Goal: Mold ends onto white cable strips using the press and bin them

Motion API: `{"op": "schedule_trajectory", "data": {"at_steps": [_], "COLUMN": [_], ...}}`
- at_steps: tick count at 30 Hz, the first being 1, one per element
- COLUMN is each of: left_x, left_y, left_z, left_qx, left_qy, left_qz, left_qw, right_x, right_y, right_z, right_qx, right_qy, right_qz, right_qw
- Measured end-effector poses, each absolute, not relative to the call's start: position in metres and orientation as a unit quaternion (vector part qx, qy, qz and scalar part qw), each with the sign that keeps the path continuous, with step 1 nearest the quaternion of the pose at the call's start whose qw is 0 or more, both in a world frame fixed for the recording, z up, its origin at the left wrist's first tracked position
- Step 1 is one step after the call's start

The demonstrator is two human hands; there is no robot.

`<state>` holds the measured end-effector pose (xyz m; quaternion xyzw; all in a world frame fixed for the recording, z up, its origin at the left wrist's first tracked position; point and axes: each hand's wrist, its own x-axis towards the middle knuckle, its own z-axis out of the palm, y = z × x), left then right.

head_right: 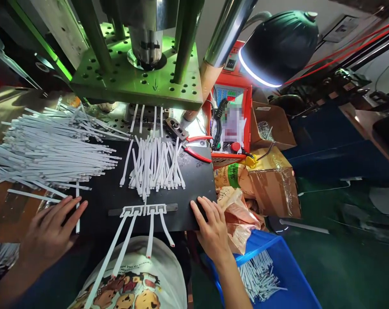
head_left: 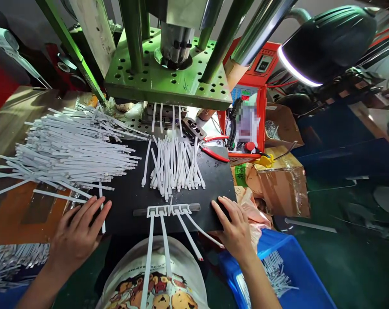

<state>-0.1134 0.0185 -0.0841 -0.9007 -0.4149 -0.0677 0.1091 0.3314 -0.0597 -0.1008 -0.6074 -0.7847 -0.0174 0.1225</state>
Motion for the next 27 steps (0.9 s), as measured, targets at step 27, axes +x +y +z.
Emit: {"op": "schedule_trajectory", "data": {"at_steps": [27], "left_x": [-0.034], "left_y": [0.040], "left_z": [-0.062], "left_qx": [-0.931], "left_qy": [-0.332], "left_qz": [-0.151], "left_qw": [-0.024], "right_x": [0.276], "right_y": [-0.012], "right_z": [-0.058], "right_qx": [-0.501], "right_qy": [-0.793], "right_qz": [0.180], "right_qw": [0.295]}}
